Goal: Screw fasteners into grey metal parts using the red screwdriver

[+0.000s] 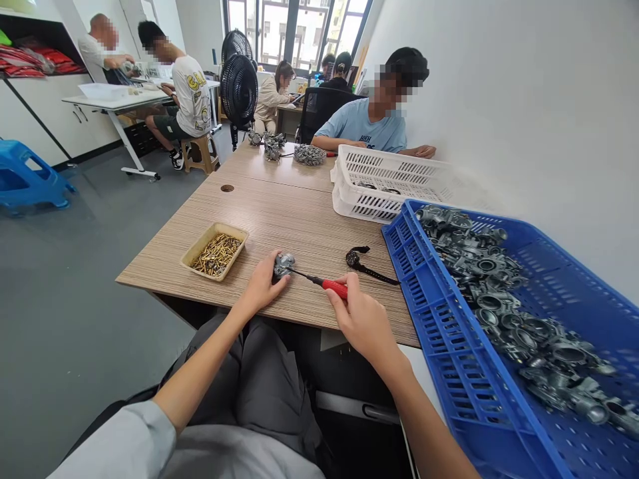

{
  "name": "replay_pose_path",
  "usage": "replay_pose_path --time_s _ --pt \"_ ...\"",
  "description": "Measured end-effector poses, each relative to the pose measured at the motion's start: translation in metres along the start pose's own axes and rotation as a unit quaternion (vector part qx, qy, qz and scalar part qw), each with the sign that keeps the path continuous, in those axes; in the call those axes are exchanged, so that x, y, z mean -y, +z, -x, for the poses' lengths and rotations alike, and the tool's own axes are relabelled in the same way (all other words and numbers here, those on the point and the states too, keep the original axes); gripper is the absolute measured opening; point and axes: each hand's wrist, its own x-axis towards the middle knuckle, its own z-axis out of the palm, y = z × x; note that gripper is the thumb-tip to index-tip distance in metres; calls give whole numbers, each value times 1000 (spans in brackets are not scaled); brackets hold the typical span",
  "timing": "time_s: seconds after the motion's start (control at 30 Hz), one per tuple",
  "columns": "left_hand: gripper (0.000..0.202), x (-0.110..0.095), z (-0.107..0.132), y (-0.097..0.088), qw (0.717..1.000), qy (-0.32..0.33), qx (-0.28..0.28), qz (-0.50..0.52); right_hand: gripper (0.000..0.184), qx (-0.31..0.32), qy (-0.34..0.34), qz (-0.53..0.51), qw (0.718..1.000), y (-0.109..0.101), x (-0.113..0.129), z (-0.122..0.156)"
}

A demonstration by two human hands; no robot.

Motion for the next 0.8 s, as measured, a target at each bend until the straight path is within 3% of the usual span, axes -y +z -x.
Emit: replay_pose_path --time_s 0.1,0.2,0.43,0.53,0.8 --pt "65 1 0 0 1000 1 0 -2 28 -1 62 73 995 3 5 -1" --pt "65 1 0 0 1000 3 -1 -2 31 -10 73 66 995 4 5 -2" --pt "66 -1 0 0 1000 -1 1 -3 26 -16 -18 -68 997 1 -8 -2" --pt "65 -2 0 0 1000 -2 0 -2 20 -36 -40 -71 996 4 -9 -2" --pt "65 -1 0 0 1000 -5 -3 1 33 -63 85 -10 994 17 -4 -6"
